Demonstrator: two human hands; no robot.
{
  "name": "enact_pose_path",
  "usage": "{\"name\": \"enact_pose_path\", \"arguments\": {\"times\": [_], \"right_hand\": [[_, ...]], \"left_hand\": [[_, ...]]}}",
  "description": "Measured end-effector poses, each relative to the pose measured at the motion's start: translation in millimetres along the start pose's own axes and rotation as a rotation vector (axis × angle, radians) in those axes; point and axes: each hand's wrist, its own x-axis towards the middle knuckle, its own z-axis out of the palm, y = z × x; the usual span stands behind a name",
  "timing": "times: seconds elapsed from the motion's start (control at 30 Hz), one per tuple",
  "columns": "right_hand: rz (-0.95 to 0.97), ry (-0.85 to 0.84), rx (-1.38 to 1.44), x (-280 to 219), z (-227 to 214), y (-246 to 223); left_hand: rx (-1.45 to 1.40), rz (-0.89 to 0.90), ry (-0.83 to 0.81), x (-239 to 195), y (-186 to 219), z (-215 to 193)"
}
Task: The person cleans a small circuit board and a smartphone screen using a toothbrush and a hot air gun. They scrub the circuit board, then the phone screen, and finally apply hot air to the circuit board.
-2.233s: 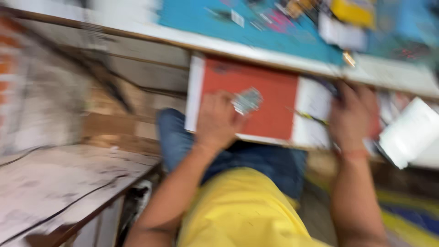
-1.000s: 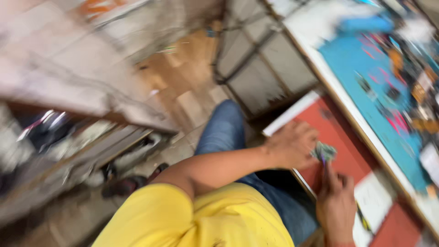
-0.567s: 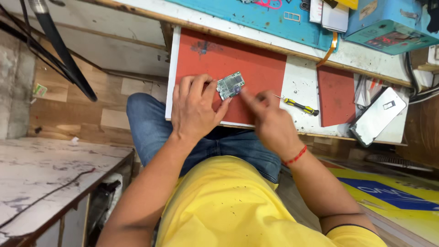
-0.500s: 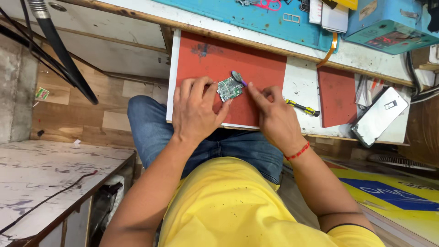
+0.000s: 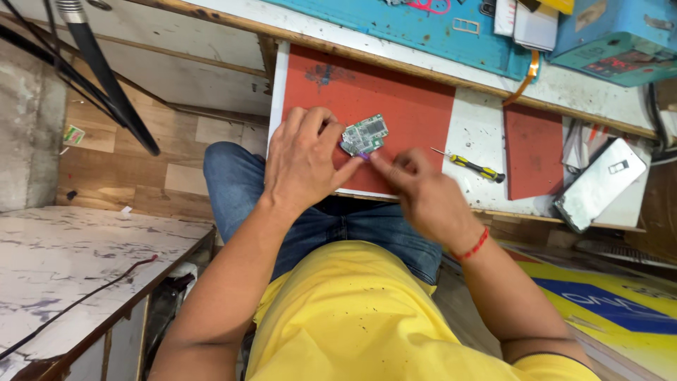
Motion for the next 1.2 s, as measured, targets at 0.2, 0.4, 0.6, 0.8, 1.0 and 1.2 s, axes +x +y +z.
{"name": "enact_pose_path", "arguments": {"times": [0.2,0.4,0.6,0.8,1.0,1.2], "right_hand": [[0.070,0.078,0.016,2,6,5],[0.159,-0.034,-0.021,-1,-19,-11],[0.117,0.173,-0.092,23,-2,-28],[0.304,0.073,-0.096,6,7,-5],[0.253,0.096,-0.057,-1,6,-4],[0.182,0.115,-0.025,-1,2,-5]], "left_hand": [[-0.034,-0.030,0.018,1,2,-1],[-0.059,-0.032,0.001,-1,1,1],[-0.070,-0.051,0.023,-3,2,2],[-0.026,-0.016,0.037,3,3,-2],[0.062,0.033,0.048,-1,6,1],[0.151,0.067,0.077,-9,9,6]]}}
